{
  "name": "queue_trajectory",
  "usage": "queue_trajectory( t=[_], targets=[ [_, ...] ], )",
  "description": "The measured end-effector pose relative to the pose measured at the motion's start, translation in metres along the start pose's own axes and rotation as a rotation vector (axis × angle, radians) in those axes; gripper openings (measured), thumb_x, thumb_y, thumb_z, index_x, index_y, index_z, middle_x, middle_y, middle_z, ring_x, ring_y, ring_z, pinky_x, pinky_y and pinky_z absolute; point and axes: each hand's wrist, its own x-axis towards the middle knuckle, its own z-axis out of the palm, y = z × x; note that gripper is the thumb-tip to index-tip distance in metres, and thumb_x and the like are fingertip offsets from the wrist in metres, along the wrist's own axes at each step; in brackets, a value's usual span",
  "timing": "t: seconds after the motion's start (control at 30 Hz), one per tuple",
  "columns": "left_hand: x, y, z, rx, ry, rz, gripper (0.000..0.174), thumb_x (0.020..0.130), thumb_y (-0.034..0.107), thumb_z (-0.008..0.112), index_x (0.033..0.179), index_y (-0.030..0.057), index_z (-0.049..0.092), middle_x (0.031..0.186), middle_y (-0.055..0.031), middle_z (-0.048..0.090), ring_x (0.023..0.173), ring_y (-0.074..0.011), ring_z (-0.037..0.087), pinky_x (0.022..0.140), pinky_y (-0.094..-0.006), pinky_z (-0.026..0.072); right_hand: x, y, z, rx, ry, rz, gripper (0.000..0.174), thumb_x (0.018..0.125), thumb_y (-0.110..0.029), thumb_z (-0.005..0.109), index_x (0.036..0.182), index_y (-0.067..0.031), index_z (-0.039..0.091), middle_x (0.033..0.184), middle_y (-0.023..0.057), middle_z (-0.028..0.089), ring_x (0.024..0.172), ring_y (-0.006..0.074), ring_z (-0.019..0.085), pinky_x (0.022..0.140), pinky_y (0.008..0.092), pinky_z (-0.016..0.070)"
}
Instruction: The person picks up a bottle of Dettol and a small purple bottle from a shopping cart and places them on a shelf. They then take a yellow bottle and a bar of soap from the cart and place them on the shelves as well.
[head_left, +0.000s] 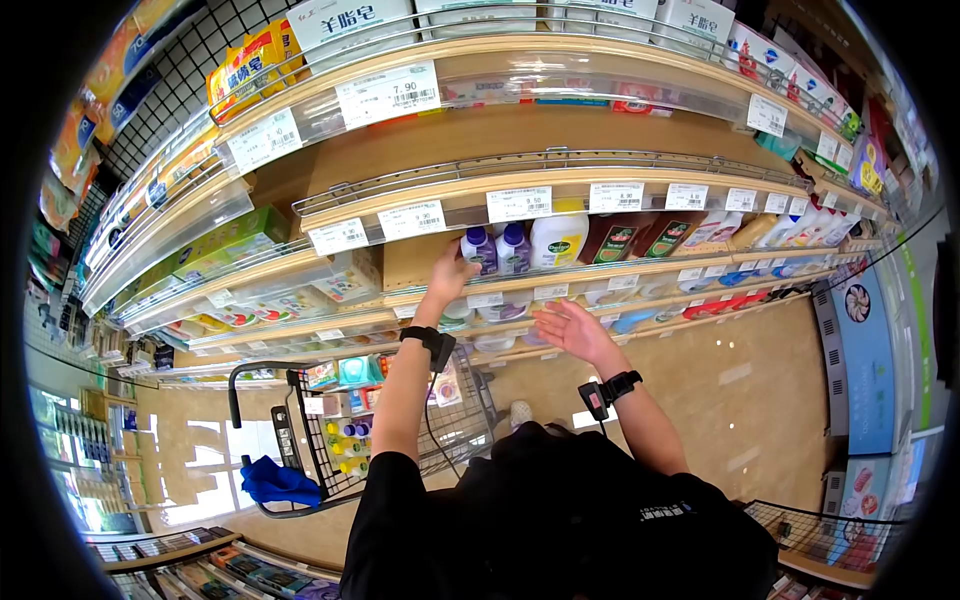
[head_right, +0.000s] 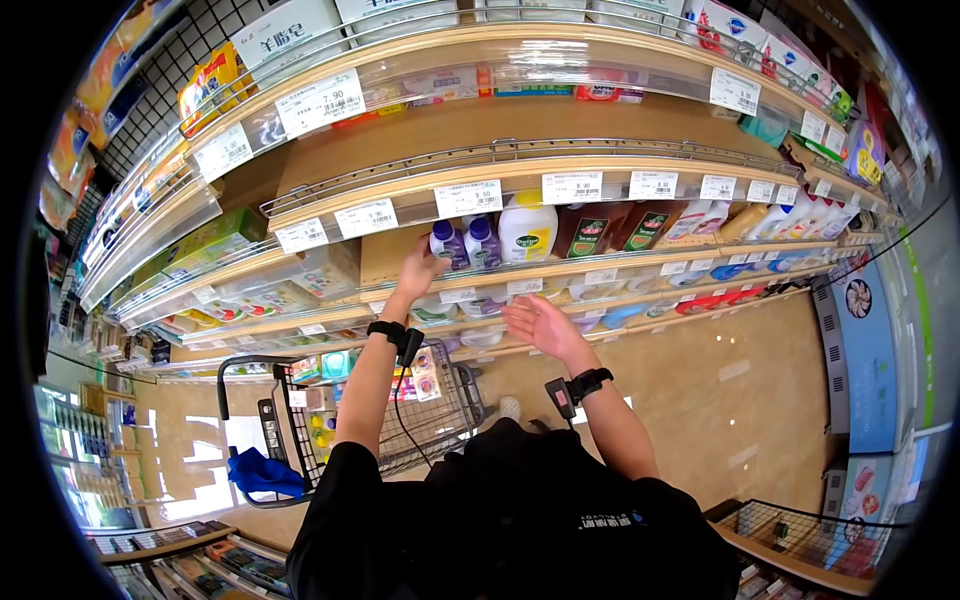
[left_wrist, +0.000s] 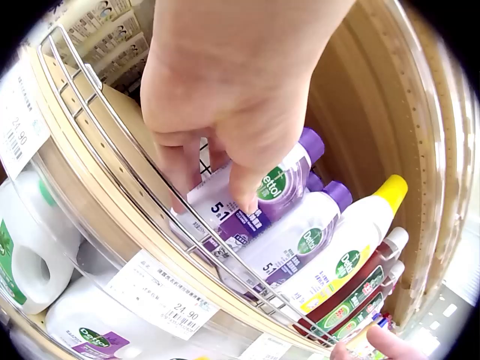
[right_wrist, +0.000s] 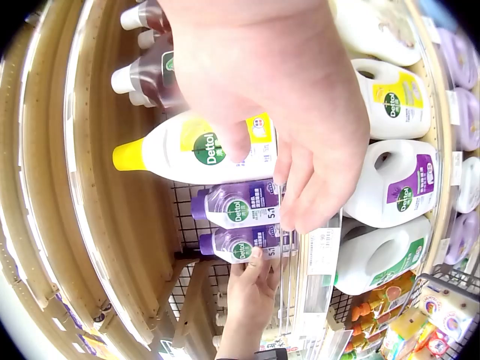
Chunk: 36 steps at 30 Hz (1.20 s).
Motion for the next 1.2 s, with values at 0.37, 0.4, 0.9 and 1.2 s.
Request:
queue_trajectory(
  t=[0.37,0.4,0.9,1.2],
  targets=[
    [0.019,-0.016,0.003,-0.042,0.015,-0.142,0.060,0.082,0.005,0.065,0.133,-0.0030,0.035,0.124,-0.0164,0.054,0.114,-0.0259,0.054,0.092,-0.0339,0.0452,0.004,-0.008,0.001,-0.063,0.048,0.022,0.039,0.092,-0.032,0.054,0.118,-0.0035,0.046,0.125,0.0210,0.054,0.116,0.0320,0.052,0.099,0.0433,0.0412],
    [0.021,-0.022,0.005,-0.026,0.038,-0.101,0.059,0.081,0.009,0.066,0.131,-0.0016,0.038,0.120,-0.0189,0.056,0.109,-0.0295,0.056,0.089,-0.0356,0.0459,0.004,-0.009,0.001,-0.065,0.054,0.025,0.039,0.092,-0.032,0.054,0.118,-0.0035,0.046,0.124,0.0211,0.054,0.116,0.0321,0.052,0.099,0.0432,0.0413],
    [0.026,-0.028,0.011,-0.125,0.105,-0.074,0.057,0.082,0.014,0.065,0.131,-0.0004,0.041,0.116,-0.0233,0.058,0.105,-0.0349,0.058,0.089,-0.0362,0.0458,0.002,-0.013,-0.001,-0.067,0.057,0.018,0.038,0.092,-0.030,0.054,0.118,-0.0031,0.047,0.122,0.0227,0.055,0.110,0.0327,0.055,0.096,0.0436,0.0444],
    [0.000,-0.018,0.006,0.052,0.180,-0.158,0.062,0.082,0.020,0.067,0.132,-0.0042,0.040,0.126,-0.0199,0.053,0.115,-0.0289,0.054,0.093,-0.0351,0.0447,0.007,-0.003,0.004,-0.107,0.053,0.035,0.039,0.091,-0.032,0.055,0.117,-0.0033,0.049,0.120,0.0201,0.057,0.109,0.0303,0.056,0.096,0.0429,0.0444]
  ],
)
